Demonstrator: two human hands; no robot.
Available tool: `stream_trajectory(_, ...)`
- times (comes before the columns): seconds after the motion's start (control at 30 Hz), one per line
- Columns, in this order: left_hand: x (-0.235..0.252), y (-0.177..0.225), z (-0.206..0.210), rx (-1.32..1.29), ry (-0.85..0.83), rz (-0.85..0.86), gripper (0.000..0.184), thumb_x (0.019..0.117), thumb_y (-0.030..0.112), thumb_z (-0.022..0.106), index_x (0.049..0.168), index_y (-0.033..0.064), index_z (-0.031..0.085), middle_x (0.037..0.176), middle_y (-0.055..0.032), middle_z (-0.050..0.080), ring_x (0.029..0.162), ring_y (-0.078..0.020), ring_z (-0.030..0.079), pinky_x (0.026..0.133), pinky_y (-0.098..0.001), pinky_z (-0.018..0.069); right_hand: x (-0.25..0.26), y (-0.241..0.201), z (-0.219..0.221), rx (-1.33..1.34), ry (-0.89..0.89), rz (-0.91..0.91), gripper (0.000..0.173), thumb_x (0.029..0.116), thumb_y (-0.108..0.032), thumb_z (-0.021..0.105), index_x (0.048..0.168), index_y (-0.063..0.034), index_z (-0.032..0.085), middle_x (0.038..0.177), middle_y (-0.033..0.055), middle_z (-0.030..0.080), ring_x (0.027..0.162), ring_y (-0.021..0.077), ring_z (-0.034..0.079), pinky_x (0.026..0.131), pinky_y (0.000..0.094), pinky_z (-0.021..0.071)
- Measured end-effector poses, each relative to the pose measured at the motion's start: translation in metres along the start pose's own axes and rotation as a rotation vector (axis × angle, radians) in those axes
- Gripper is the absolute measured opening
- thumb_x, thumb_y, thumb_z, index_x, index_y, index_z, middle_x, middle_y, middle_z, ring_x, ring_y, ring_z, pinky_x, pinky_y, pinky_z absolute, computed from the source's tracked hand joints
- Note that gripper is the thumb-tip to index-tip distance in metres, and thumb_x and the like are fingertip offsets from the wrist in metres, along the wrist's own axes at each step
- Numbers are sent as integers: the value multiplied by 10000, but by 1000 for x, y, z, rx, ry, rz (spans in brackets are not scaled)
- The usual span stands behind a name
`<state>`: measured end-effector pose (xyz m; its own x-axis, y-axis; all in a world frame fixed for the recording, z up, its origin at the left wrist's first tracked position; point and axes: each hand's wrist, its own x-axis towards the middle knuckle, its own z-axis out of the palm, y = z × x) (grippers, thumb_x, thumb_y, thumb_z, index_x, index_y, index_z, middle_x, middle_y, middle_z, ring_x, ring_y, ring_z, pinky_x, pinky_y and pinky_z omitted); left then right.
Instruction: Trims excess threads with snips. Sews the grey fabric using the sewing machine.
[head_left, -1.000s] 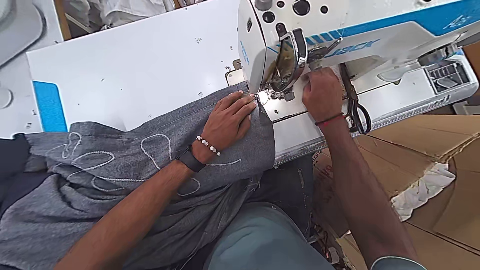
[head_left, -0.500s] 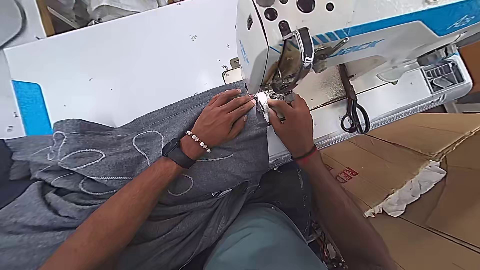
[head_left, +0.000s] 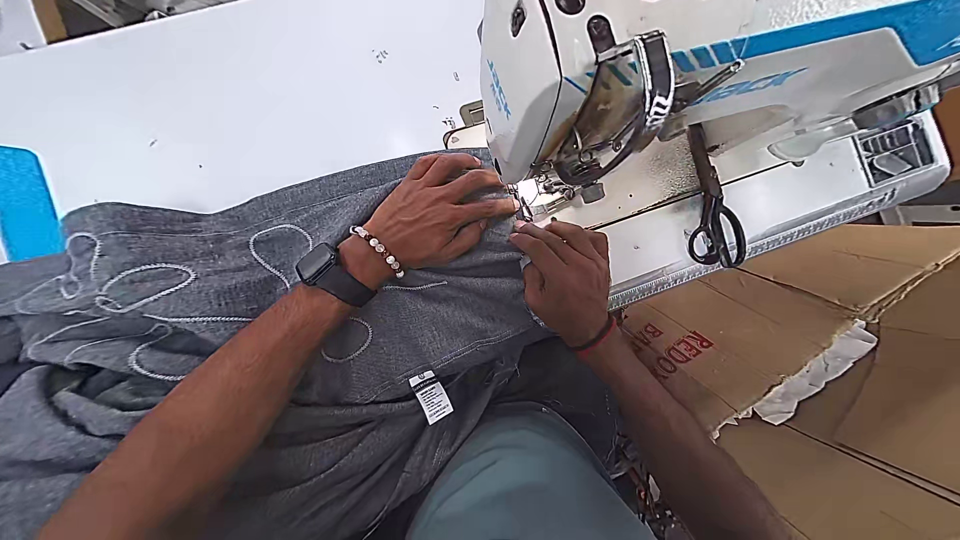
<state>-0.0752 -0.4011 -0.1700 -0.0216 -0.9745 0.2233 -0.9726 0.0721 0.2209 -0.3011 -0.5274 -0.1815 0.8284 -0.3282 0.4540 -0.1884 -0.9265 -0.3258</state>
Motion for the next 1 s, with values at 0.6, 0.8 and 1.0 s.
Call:
stream_trajectory(0.6,-6,65,11,59,79,-262,435,1058,406,473,1396,202,656,1522,-70,542,1444,-299,444,1207,-505,302,19,-35,-25,345,-218,570,377,973,-268,647,1288,-68,593,876,50,718,672,193,684,563,417,570)
stream_trajectory(0.8,-1,70,9,121,101,-243,388,1046,396,514,1320,204,712,1439,-78,596,1400,-310,464,1171,-514,314,-22,-44,-31,561,-127,681,331,1021,-257,574,1296,-111,684,784,-17,696,638,46,626,573,258,528)
stream_trajectory(1.0,-1,78,9,219,89,-265,375,1035,352,516,1309,180,708,1380,-74,629,1366,-318,480,1143,-522,312,-13,-38,-29,446,-124,645,372,1011,-237,565,1352,-158,690,684,-17,653,516,85,534,484,307,458)
